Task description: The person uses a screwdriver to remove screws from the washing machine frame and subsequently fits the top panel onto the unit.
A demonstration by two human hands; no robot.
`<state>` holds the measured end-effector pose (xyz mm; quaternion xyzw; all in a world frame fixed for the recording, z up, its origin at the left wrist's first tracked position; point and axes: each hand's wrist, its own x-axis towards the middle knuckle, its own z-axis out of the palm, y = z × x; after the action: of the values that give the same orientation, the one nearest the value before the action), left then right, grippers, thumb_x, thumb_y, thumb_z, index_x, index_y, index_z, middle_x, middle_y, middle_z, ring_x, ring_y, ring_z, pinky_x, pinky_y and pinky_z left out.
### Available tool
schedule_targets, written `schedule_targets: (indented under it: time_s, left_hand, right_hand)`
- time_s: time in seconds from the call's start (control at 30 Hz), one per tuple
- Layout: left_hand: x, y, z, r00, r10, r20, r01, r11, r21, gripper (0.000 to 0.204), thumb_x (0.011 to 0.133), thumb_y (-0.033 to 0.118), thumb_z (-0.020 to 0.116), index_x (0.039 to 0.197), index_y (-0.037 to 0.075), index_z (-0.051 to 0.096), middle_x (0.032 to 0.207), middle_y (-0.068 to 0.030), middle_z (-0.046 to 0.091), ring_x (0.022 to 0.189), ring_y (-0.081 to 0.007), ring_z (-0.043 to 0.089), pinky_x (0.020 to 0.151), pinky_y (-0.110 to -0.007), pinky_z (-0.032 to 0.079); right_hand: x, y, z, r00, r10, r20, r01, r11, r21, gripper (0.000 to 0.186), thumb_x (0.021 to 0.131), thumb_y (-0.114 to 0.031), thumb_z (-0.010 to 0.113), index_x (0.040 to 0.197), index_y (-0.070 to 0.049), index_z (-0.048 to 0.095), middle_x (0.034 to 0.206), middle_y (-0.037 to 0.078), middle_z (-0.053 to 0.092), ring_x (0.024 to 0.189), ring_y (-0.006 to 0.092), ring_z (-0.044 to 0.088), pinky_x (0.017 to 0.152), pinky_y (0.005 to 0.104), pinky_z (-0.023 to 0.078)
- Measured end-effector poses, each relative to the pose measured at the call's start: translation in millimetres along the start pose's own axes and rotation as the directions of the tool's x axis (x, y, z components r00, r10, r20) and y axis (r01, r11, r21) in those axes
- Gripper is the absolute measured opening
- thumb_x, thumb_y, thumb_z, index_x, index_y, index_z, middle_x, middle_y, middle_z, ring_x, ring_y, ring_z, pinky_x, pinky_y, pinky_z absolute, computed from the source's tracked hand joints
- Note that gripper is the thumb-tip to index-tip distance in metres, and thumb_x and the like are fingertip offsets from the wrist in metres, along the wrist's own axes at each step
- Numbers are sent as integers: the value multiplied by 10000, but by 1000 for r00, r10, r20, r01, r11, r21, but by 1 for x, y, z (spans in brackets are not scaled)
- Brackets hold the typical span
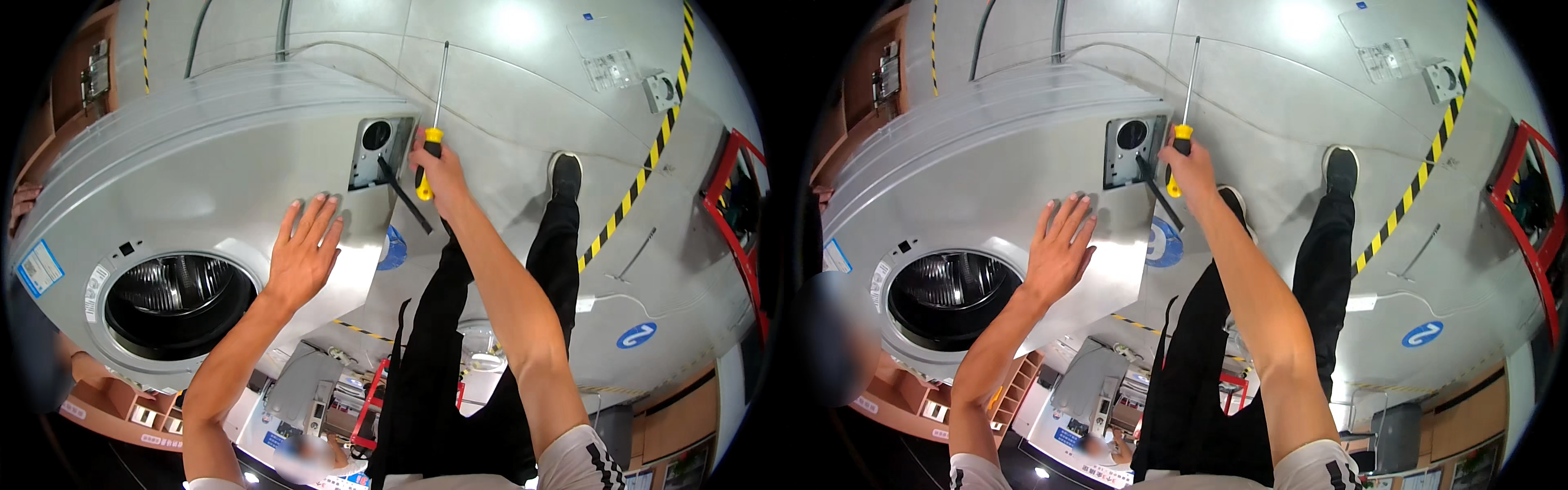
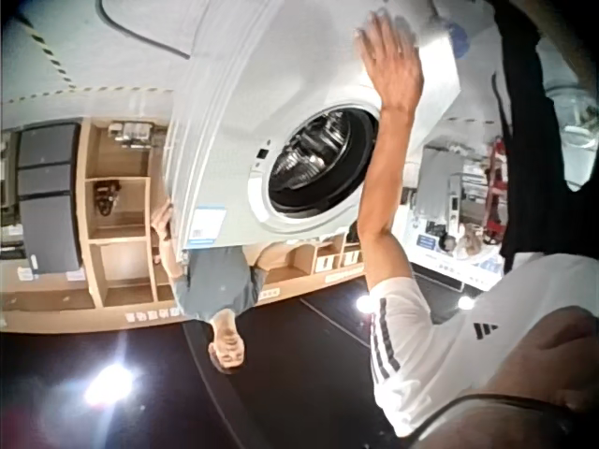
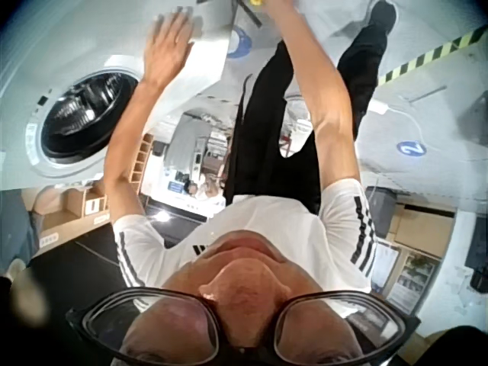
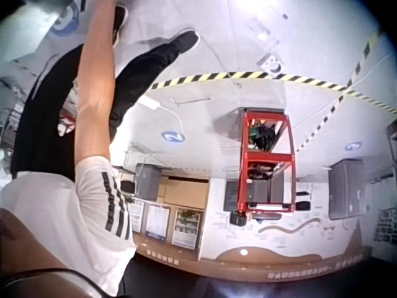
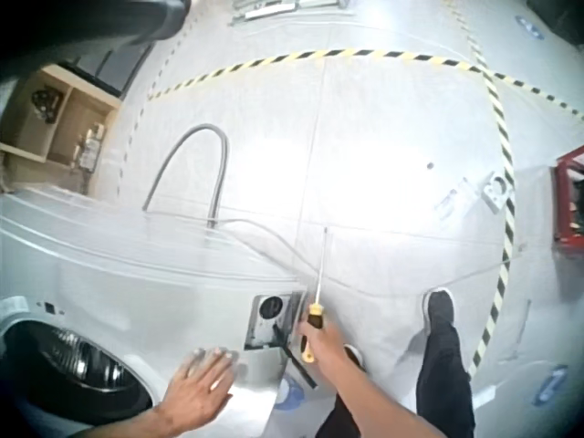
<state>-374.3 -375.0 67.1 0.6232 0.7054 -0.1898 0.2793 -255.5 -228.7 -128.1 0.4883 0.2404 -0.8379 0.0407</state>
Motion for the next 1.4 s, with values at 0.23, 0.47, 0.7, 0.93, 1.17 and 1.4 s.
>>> schedule_targets:
  time_s: [0.23, 0.47, 0.7, 0.93, 1.17, 1.4]
  left_hand:
    - [132, -4, -63, 988, -81, -129, 101, 982, 159, 570, 750, 232, 675, 1226, 19, 445, 1299, -138, 447, 1230, -302, 389, 1028, -480, 266]
    - [183, -35, -33, 977, -163, 135, 133, 970, 206, 529, 799, 371, 611, 1163, 2, 505, 1131, -139, 560, 1027, -300, 537, 900, -389, 417]
    - [190, -35, -36, 988, -121, 94, 98, 971, 217, 517, 791, 428, 599, 1077, -1, 571, 1089, -162, 594, 1000, -327, 549, 858, -396, 438]
    - [189, -39, -34, 995, -78, 55, 64, 974, 219, 466, 770, 389, 634, 1027, 1, 603, 1050, -145, 616, 939, -304, 575, 858, -379, 436]
    - [188, -41, -32, 993, -100, 63, 87, 980, 181, 482, 773, 386, 635, 1035, -17, 604, 1042, -166, 622, 951, -315, 579, 835, -382, 459]
    - [189, -42, -35, 987, -106, 119, 88, 985, 146, 528, 763, 397, 639, 1065, -33, 583, 1066, -181, 606, 979, -333, 566, 853, -383, 459]
  right_hand:
    - [18, 2, -11, 999, -39, -14, 41, 979, 197, 311, 806, -182, 654, 1056, -24, 556, 924, 19, 568, 815, 102, 534, 744, 242, 440]
    - [34, 1, -10, 998, -44, 49, 32, 971, 237, 225, 812, -203, 667, 930, -33, 578, 757, -19, 567, 679, 48, 492, 650, 201, 410]
    - [35, 17, 0, 997, -80, -5, 78, 949, 305, 294, 809, -254, 680, 931, -10, 570, 801, 2, 586, 740, 68, 503, 695, 222, 423]
    - [39, 24, 8, 998, -65, -8, 64, 932, 357, 285, 812, -269, 681, 889, -40, 529, 804, -7, 559, 743, 66, 479, 689, 217, 402]
    - [39, 27, 7, 1000, -11, -7, 12, 955, 297, 253, 823, -258, 674, 873, -78, 503, 740, -60, 451, 653, 31, 383, 577, 193, 334]
    - [41, 29, 2, 1000, -28, 7, 25, 967, 253, 355, 793, -347, 687, 834, -35, 523, 726, -8, 533, 666, 70, 448, 612, 225, 394]
